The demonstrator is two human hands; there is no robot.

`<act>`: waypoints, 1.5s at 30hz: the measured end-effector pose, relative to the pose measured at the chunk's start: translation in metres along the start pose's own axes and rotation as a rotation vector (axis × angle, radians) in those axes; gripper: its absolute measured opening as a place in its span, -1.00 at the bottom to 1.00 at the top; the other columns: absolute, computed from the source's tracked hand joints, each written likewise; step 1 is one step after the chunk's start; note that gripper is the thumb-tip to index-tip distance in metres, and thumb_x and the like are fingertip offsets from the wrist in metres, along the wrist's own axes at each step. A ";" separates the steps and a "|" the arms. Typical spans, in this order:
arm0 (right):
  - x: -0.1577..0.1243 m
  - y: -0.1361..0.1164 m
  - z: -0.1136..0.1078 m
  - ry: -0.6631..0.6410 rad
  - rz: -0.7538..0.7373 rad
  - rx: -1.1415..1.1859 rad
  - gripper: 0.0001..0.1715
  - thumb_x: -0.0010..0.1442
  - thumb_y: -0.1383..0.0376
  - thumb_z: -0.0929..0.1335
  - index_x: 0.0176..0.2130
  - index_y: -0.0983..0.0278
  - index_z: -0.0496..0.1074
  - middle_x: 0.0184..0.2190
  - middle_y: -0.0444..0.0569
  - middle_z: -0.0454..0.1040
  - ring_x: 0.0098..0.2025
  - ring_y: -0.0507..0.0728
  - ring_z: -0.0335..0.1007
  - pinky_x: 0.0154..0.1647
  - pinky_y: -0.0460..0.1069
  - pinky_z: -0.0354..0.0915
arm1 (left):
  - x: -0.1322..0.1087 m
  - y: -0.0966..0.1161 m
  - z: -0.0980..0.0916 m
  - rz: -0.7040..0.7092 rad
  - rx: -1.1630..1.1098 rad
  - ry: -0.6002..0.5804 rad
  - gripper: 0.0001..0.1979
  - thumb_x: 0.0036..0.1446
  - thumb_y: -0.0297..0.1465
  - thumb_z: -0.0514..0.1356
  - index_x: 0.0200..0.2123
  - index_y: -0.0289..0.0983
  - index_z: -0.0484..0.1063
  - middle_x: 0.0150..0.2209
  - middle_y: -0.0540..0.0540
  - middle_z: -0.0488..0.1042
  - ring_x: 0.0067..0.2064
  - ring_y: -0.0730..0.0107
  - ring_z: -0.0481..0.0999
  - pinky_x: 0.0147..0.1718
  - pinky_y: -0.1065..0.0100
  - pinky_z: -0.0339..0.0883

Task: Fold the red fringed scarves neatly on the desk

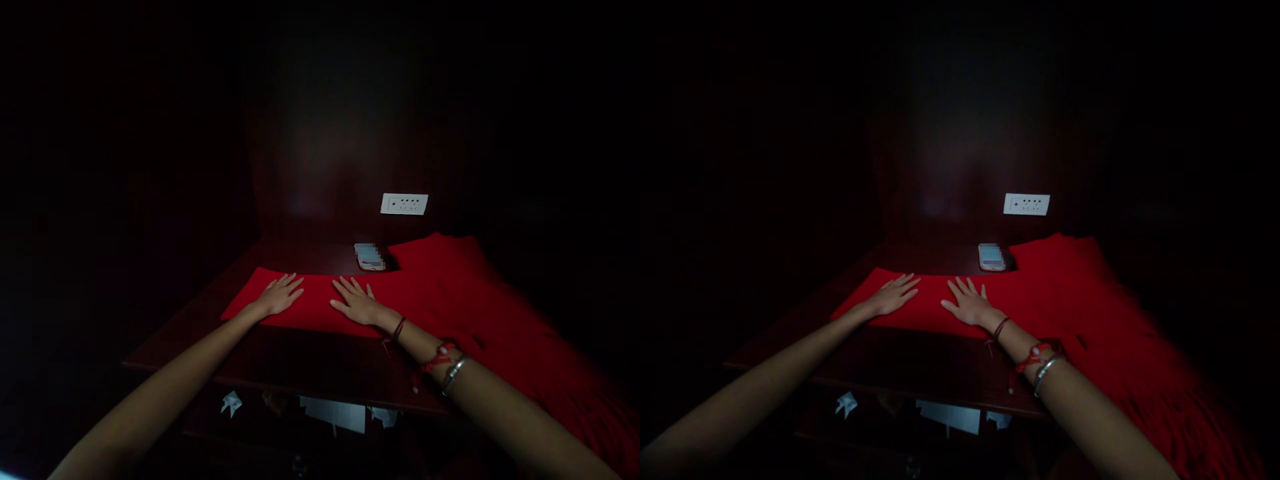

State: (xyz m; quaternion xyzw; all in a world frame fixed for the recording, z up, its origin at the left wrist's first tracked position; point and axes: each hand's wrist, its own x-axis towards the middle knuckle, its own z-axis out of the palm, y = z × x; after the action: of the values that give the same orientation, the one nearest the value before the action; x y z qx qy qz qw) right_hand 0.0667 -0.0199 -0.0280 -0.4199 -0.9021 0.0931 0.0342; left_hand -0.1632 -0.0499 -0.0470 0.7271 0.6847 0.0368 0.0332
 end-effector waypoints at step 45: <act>-0.144 0.157 -0.094 0.190 0.600 -0.211 -0.41 0.15 0.14 0.13 0.10 0.41 0.07 0.09 0.16 0.11 0.10 0.20 0.02 0.04 0.01 0.03 | 0.023 0.051 -0.007 -0.180 0.028 -0.002 -0.38 0.09 -0.05 -0.25 0.17 -0.23 -0.14 0.20 -0.19 -0.23 0.18 -0.04 -0.24 0.01 -0.03 -0.15</act>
State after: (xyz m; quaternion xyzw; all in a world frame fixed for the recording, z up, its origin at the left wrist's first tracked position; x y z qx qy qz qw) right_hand 0.2904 -0.0183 0.0358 -0.6748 -0.7358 -0.0347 0.0454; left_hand -0.1117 -0.0299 -0.0347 0.6629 0.7478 0.0231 0.0268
